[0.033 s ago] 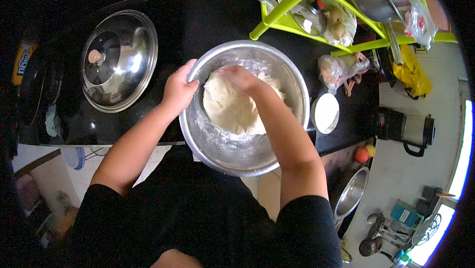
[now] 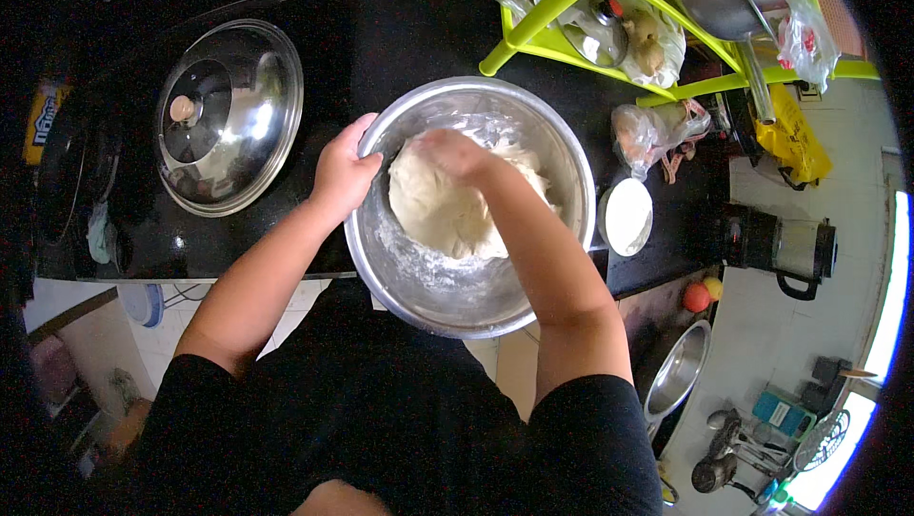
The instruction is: The person kneads a large mass of dough inside a metal bowl using both hands. They repeatedly fold, press, and turn the dough to develop its texture, occasionally adding small amounts of flour from a nearby plate to prevent sticking.
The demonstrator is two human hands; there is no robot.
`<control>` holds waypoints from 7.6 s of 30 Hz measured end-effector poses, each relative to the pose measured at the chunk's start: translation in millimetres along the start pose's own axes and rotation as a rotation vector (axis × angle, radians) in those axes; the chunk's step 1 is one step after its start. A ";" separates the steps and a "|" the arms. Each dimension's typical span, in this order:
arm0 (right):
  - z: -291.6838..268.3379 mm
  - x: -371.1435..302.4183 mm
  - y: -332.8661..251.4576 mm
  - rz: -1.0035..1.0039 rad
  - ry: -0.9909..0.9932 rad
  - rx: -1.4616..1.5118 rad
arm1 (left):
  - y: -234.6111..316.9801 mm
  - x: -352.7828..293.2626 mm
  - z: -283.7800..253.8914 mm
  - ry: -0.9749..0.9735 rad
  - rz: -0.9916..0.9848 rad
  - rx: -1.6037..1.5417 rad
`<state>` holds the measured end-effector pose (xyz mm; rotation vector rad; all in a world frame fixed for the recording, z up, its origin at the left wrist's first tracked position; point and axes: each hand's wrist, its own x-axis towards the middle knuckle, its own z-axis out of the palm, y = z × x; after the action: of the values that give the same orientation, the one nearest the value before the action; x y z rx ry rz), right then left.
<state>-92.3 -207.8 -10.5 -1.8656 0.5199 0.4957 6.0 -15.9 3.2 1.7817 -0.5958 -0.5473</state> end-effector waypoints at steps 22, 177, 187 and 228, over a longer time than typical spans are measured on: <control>26.1 -21.7 -30.3 0.229 0.343 -0.307 | 9.7 -1.0 4.0 0.009 -0.025 0.036; -18.4 10.9 -14.2 0.252 0.050 -0.178 | -2.9 -8.7 16.2 0.030 -0.018 0.030; 73.7 -53.4 -85.4 -0.076 -0.442 -1.134 | -0.2 -9.3 16.1 0.059 -0.036 -0.034; 33.9 -201.1 22.6 -0.413 0.464 -0.864 | -3.2 -3.6 15.5 0.043 -0.019 -0.069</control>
<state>-272.5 -159.5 74.7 -2.8637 0.1963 -0.0295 -6.2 -24.1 -3.8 1.7307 -0.5249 -0.5354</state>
